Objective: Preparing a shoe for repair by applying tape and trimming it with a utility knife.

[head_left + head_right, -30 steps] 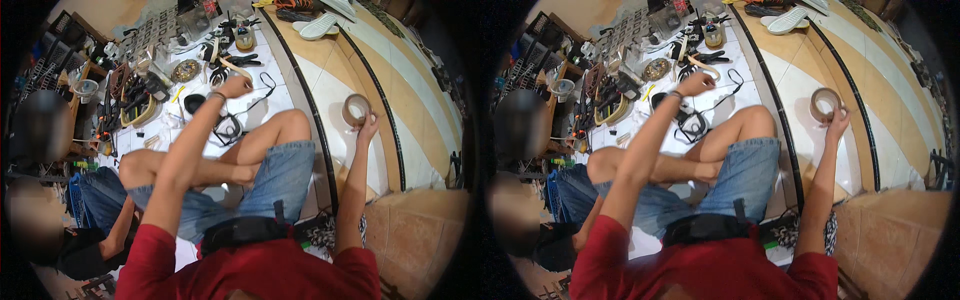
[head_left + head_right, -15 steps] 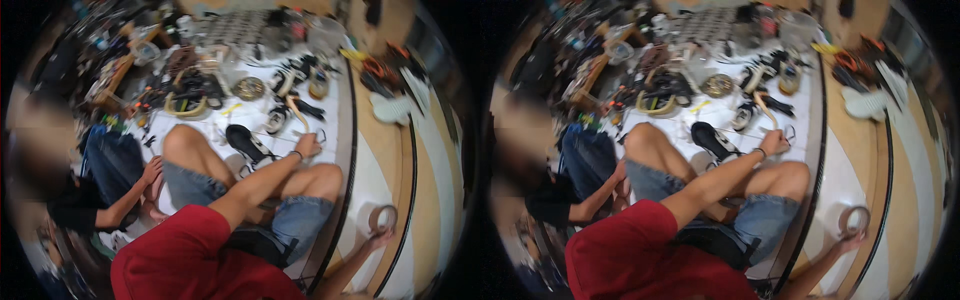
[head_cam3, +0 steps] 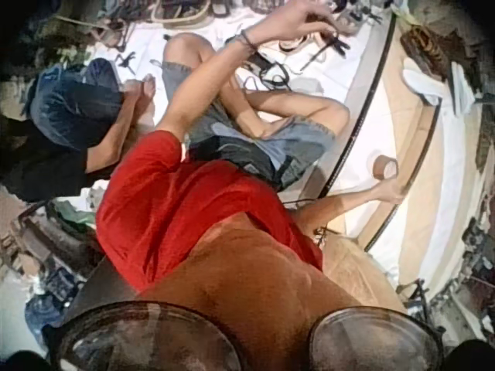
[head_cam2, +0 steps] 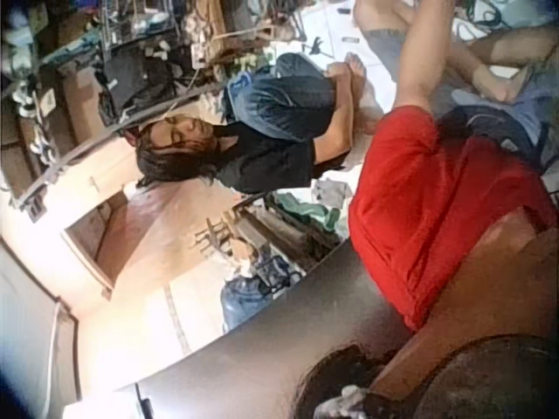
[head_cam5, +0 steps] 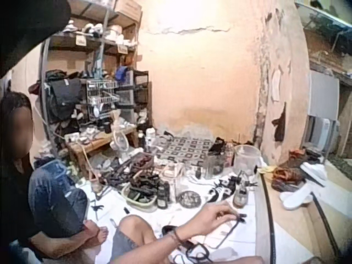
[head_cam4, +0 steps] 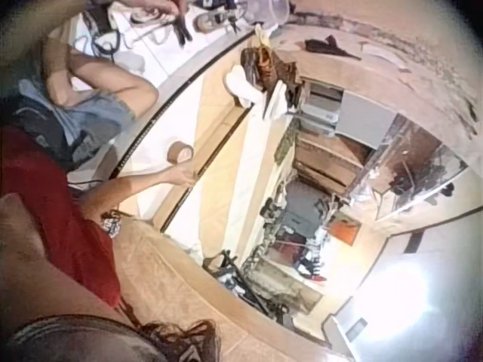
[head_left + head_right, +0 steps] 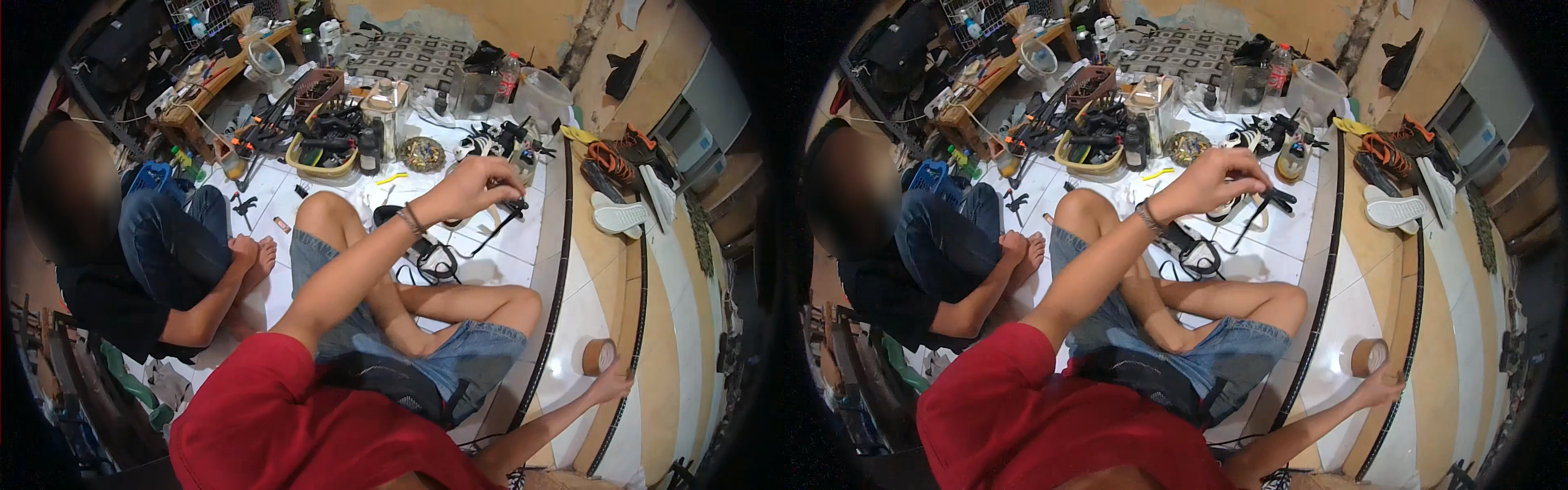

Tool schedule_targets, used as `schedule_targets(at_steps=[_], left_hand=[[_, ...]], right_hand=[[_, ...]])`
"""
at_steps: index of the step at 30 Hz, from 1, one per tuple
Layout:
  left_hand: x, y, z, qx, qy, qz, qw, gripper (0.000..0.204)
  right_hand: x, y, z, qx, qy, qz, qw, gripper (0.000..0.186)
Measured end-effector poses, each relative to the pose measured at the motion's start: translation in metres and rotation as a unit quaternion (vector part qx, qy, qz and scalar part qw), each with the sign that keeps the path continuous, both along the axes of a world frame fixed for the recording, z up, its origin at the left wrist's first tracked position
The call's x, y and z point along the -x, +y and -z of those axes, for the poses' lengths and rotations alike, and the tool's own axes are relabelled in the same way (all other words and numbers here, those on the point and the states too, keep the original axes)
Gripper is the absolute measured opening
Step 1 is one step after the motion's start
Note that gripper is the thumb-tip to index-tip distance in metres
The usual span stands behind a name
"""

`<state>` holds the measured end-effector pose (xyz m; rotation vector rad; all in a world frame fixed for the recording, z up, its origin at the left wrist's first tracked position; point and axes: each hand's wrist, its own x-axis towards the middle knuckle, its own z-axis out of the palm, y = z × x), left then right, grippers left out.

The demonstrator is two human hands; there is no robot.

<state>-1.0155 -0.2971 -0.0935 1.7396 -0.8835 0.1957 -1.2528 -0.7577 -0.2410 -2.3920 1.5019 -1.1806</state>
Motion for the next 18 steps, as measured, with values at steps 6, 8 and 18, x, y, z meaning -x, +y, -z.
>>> schedule_targets(at_steps=[6,8,18], left_hand=[[-0.023,0.007,0.019,-0.080,0.053,0.124,0.988,0.018],[-0.046,0.020,0.028,-0.108,0.082,0.097,0.986,0.022],[-0.257,0.414,0.048,0.110,-0.012,-0.513,0.851,0.015]], right_hand=[[-0.153,0.260,-0.103,-0.205,-0.026,-0.714,0.669,0.052],[-0.201,0.291,-0.086,-0.519,-0.100,-0.666,0.527,0.022],[-0.424,0.430,0.080,-0.224,0.319,-0.779,0.491,0.029]])
